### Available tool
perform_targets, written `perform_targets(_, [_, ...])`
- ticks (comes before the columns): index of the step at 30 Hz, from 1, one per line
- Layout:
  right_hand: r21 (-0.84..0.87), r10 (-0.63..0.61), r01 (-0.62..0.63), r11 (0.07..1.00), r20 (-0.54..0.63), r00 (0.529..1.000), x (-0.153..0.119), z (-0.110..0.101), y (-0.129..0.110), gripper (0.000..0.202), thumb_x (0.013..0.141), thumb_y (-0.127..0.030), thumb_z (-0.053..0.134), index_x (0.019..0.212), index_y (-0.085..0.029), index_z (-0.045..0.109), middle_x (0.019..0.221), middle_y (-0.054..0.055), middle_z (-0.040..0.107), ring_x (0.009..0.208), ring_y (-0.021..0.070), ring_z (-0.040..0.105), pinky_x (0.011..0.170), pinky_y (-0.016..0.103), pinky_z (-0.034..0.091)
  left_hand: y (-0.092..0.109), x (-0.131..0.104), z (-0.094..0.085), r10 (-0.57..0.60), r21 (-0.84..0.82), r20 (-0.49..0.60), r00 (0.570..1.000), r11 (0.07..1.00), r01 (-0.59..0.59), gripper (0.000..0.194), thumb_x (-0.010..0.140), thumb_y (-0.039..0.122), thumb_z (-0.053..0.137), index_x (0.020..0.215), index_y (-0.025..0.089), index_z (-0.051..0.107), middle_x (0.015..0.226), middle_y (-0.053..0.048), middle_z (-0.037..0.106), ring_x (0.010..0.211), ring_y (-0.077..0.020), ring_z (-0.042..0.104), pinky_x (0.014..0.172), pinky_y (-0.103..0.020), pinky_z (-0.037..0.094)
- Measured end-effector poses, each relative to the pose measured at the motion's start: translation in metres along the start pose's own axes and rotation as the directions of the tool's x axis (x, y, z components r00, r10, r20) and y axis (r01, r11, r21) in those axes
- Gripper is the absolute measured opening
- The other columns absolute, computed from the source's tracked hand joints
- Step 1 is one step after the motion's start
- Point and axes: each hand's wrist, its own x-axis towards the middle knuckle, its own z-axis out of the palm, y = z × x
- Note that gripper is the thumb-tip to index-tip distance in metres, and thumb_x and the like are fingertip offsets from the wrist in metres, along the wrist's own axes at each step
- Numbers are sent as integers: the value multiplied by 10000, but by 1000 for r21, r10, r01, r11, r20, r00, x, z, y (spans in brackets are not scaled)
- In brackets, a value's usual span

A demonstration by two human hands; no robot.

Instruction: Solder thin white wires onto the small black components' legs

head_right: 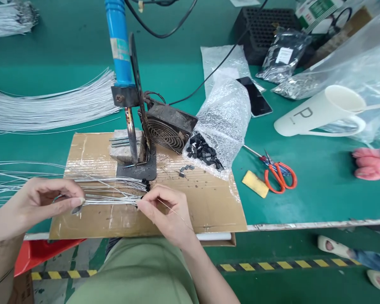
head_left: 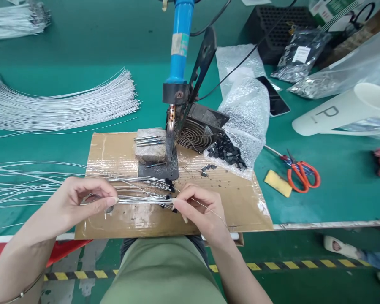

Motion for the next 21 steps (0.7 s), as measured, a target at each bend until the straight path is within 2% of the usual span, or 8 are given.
perform_targets(4, [-80,-54,58,995,43,998,-1,-2,-4,276,920,-306,755,672,-209,682,626,-18,557,591,137,480,546,289,359,7,1,11,43,120,-51,998,992,-37,130,883,387,733,825,291,800,802,-33,771,675,-193,650,600,-283,497])
perform_targets(6, [-121,-72,78,990,53,996,-2,0,-5,266,941,-293,738,694,-207,687,655,-14,567,615,140,487,565,293,360,13,1,26,57,185,-77,995,982,-41,166,888,424,741,998,320,808,968,-49,806,759,-222,703,625,-301,522])
perform_targets(8, [-171,-97,108,979,71,993,-4,3,-5,249,963,-282,718,728,-205,695,692,-8,586,645,144,505,589,297,372,20,2,46,109,207,-71,992,974,-92,273,898,467,736,1138,347,781,1018,-51,811,780,-235,712,585,-305,506])
perform_targets(10, [-218,-137,152,964,84,987,-5,4,-5,229,980,-269,700,760,-204,703,713,-5,593,670,149,521,615,301,389,27,4,66,161,186,-31,986,971,-153,269,959,447,671,1202,364,749,984,-32,802,742,-211,685,590,-304,492])
perform_targets(13, [-262,-179,193,946,76,981,-6,3,-5,211,998,-265,675,799,-208,722,713,-4,593,675,156,534,632,308,407,35,12,87,165,87,-33,986,983,-161,181,1004,413,603,979,315,754,811,-14,750,684,-192,629,587,-302,455])
perform_targets(17, [-233,-140,143,962,29,990,-8,0,-1,236,1015,-294,654,824,-216,768,705,2,619,659,158,571,628,308,437,40,22,96,59,-116,-52,997,991,-64,241,965,433,632,814,263,713,683,-13,655,576,-165,516,499,-286,375])
perform_targets(19, [-143,-84,74,987,-64,994,-8,-1,2,289,1037,-330,619,837,-216,794,690,2,616,613,149,577,596,299,454,40,25,96,23,-166,-82,996,986,-36,234,931,433,663,790,254,716,667,-17,642,560,-159,507,485,-281,353])
perform_targets(21, [21,-16,20,1000,-168,986,-7,-1,5,411,1065,-436,540,870,-208,820,698,18,624,572,150,589,543,296,484,39,27,96,-3,-180,-110,994,983,-17,220,902,431,688,782,250,719,660,-23,647,550,-158,516,476,-283,335])
